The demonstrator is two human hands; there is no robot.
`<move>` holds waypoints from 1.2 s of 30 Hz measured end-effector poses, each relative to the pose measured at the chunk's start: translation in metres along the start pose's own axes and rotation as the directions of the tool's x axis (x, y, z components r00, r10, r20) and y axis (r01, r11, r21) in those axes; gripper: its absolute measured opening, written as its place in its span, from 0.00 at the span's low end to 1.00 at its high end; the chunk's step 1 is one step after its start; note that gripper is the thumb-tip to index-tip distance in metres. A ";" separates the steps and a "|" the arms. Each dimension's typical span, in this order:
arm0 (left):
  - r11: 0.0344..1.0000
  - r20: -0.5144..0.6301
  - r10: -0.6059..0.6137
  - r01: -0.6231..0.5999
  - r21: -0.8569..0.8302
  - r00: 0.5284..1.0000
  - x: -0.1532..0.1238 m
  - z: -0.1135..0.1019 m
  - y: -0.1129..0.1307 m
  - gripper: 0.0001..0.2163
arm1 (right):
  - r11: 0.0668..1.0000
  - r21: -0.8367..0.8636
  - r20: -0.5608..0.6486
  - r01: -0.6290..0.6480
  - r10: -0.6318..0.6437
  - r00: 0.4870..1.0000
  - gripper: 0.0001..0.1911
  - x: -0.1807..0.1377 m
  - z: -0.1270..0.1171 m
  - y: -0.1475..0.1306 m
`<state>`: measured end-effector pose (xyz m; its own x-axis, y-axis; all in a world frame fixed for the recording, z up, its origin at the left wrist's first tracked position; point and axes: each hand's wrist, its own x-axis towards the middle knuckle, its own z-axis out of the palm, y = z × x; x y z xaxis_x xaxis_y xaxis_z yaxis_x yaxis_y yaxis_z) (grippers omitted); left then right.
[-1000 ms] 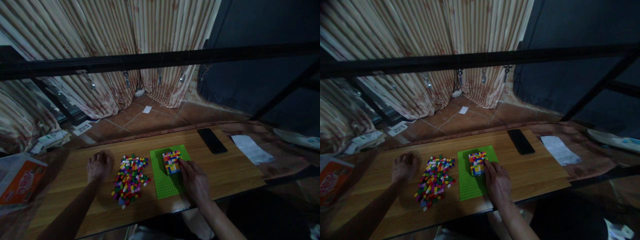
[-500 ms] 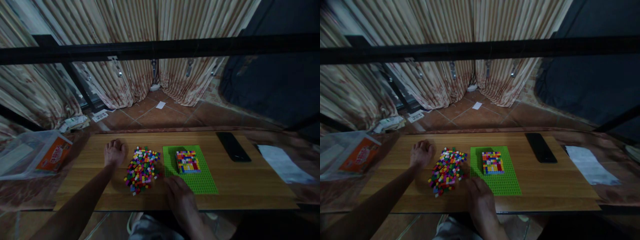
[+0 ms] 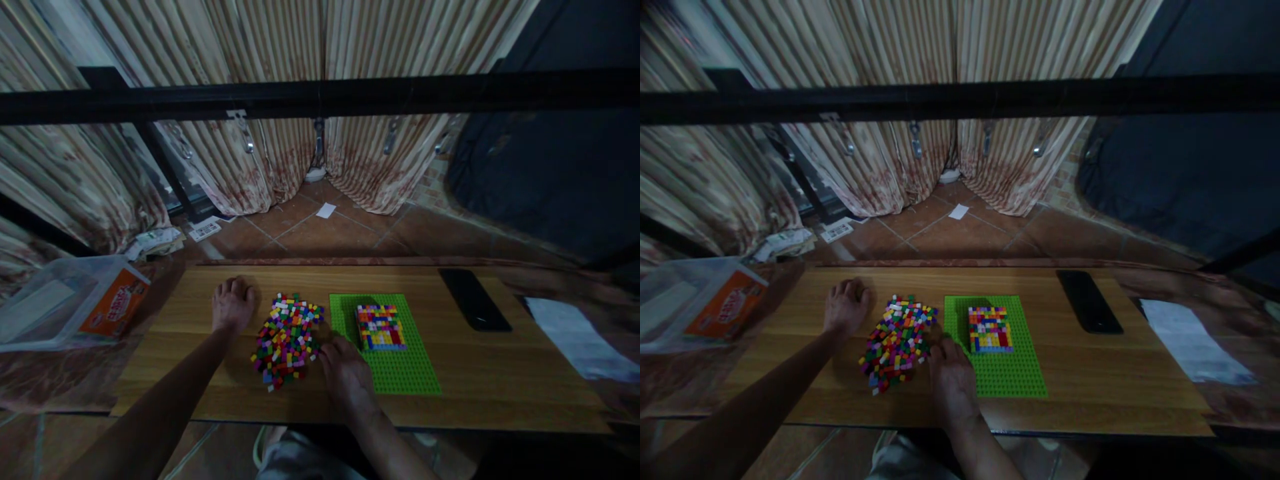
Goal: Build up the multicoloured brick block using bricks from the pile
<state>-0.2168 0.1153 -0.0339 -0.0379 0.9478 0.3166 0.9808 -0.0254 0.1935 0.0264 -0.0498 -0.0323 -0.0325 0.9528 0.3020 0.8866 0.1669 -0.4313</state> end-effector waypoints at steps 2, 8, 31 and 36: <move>1.000 0.007 -0.004 0.004 0.003 1.000 0.000 -0.001 0.000 0.21 | 0.993 0.116 -0.022 -0.016 0.019 1.000 0.09 -0.002 -0.006 0.000; 1.000 0.000 -0.002 0.002 0.015 1.000 0.001 -0.001 -0.001 0.21 | 0.914 0.402 -0.082 -0.056 0.096 0.992 0.10 -0.014 -0.041 0.012; 0.998 0.028 0.025 -0.027 0.054 0.999 0.004 0.000 -0.004 0.23 | 0.679 0.675 -0.189 -0.289 0.538 0.822 0.11 0.002 -0.054 0.101; 0.999 0.039 0.016 -0.018 0.039 0.999 0.005 -0.001 -0.004 0.23 | 0.580 0.752 -0.130 -0.313 0.596 0.793 0.11 0.006 -0.052 0.101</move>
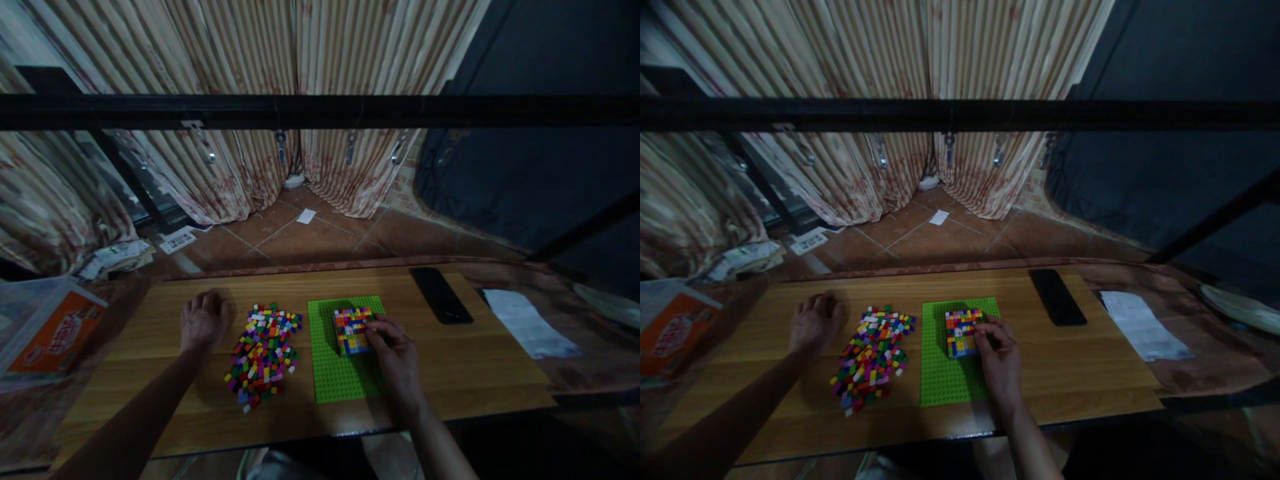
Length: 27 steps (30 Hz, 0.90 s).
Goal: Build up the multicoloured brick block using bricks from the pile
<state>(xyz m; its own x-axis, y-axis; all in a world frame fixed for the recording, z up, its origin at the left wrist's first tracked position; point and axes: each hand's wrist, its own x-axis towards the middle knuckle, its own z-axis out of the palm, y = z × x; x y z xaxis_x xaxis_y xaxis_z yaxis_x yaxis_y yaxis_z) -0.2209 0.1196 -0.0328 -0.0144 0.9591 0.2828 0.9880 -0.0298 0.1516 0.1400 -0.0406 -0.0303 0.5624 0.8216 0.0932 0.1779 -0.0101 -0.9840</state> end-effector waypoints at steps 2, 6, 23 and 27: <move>1.000 0.002 -0.006 0.006 -0.001 1.000 0.000 0.000 0.000 0.23 | 0.999 0.038 -0.021 -0.026 0.027 0.999 0.11 0.001 0.002 -0.001; 1.000 -0.003 -0.001 0.001 -0.005 1.000 0.000 -0.001 0.001 0.22 | 0.992 0.103 -0.042 -0.072 0.076 0.996 0.10 0.002 0.005 -0.003; 1.000 -0.023 -0.008 0.008 -0.013 1.000 -0.001 -0.001 0.002 0.22 | 0.996 0.085 -0.063 -0.024 0.029 0.998 0.11 0.000 0.006 0.003; 0.999 -0.038 -0.015 0.014 -0.029 0.999 -0.004 -0.002 0.005 0.22 | 0.959 -0.193 -0.095 0.210 -0.231 0.968 0.12 -0.017 0.007 -0.012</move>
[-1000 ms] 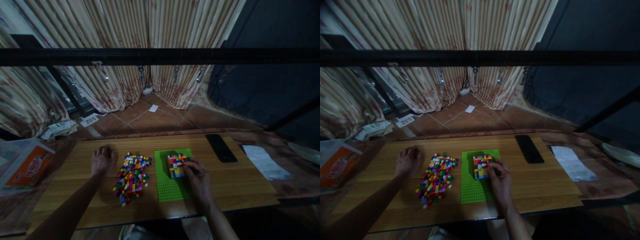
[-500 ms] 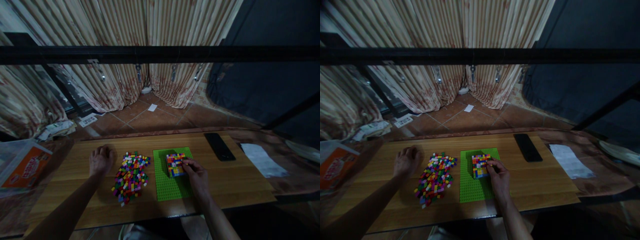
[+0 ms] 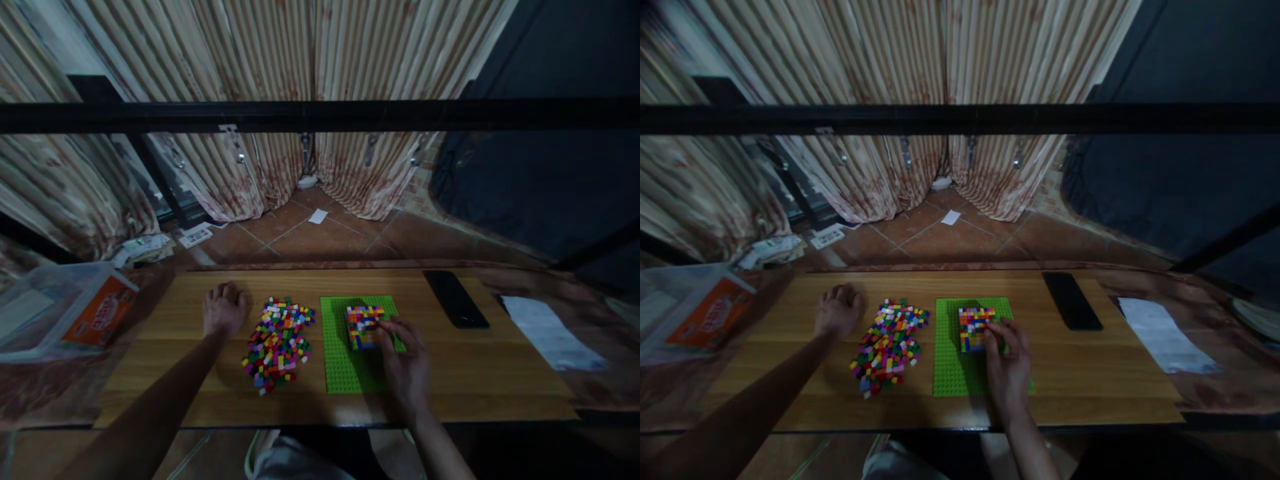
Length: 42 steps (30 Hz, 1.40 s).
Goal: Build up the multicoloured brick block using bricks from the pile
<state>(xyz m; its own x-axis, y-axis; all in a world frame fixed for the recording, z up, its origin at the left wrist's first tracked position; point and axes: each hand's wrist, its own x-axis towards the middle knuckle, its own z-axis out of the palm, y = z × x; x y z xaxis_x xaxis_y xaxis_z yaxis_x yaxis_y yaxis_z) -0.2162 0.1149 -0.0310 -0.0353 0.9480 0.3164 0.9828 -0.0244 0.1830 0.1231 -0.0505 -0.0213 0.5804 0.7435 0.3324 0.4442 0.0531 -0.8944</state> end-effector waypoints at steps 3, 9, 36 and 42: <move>1.000 0.003 -0.022 0.022 -0.016 1.000 -0.001 -0.001 0.002 0.21 | 0.976 -0.070 0.131 0.204 -0.194 0.972 0.10 -0.017 0.008 -0.024; 1.000 0.001 -0.013 0.013 -0.010 1.000 -0.001 0.000 0.002 0.20 | 0.907 -0.108 0.488 0.407 -0.308 0.816 0.14 -0.044 0.051 -0.047; 1.000 -0.009 -0.003 0.003 0.000 1.000 0.001 0.004 -0.004 0.20 | 0.922 -0.240 0.304 0.302 -0.224 0.926 0.11 -0.016 0.006 -0.032; 1.000 0.009 -0.006 0.006 0.006 1.000 0.001 0.002 -0.003 0.21 | 0.890 -0.327 0.281 0.318 -0.230 0.932 0.11 0.006 -0.001 -0.018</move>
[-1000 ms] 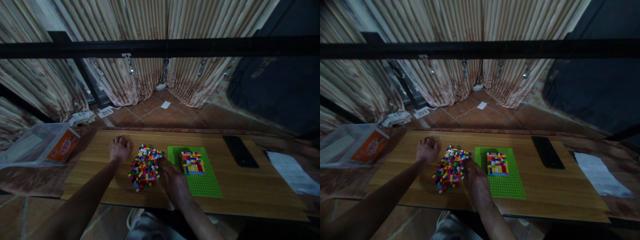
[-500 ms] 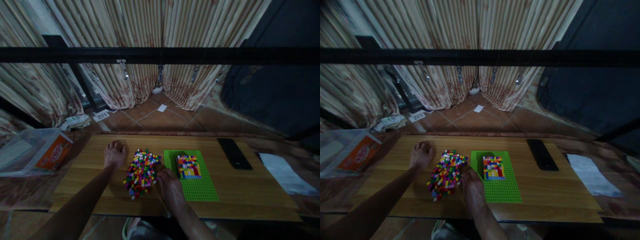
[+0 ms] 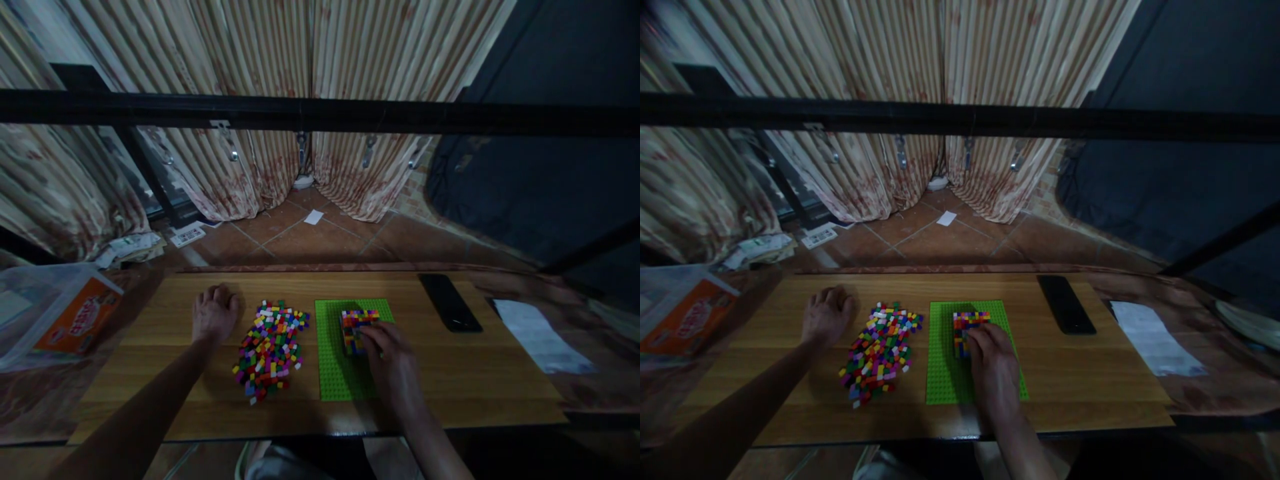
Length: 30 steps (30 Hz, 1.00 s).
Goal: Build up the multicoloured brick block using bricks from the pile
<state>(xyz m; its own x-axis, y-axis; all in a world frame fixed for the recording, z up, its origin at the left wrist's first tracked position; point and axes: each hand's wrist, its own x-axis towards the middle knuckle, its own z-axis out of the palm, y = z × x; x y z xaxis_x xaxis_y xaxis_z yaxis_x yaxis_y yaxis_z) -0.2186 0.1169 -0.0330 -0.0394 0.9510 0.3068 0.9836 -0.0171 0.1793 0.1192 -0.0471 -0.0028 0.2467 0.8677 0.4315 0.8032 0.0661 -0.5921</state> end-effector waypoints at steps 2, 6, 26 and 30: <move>1.000 -0.001 -0.002 0.002 0.000 1.000 0.000 -0.001 0.000 0.21 | 0.999 -0.040 0.004 0.027 -0.027 1.000 0.11 0.004 0.003 0.001; 1.000 0.012 -0.011 0.011 -0.002 1.000 0.000 -0.002 0.002 0.22 | 0.996 -0.075 0.020 0.039 -0.038 0.999 0.11 0.010 0.006 0.002; 1.000 -0.001 -0.010 0.010 -0.006 1.000 -0.001 -0.002 0.002 0.22 | 0.929 0.235 0.062 -0.285 0.279 0.958 0.12 0.029 0.000 0.005; 1.000 -0.007 -0.001 0.001 0.006 1.000 -0.002 -0.001 0.002 0.22 | 0.941 0.196 0.056 -0.277 0.271 0.961 0.12 0.031 0.001 0.004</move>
<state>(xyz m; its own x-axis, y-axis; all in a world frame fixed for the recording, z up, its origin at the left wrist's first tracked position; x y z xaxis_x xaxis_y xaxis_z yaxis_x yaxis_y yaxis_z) -0.2167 0.1152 -0.0325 -0.0419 0.9488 0.3130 0.9846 -0.0140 0.1741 0.1293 -0.0197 0.0075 0.4246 0.8792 0.2163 0.5808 -0.0813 -0.8100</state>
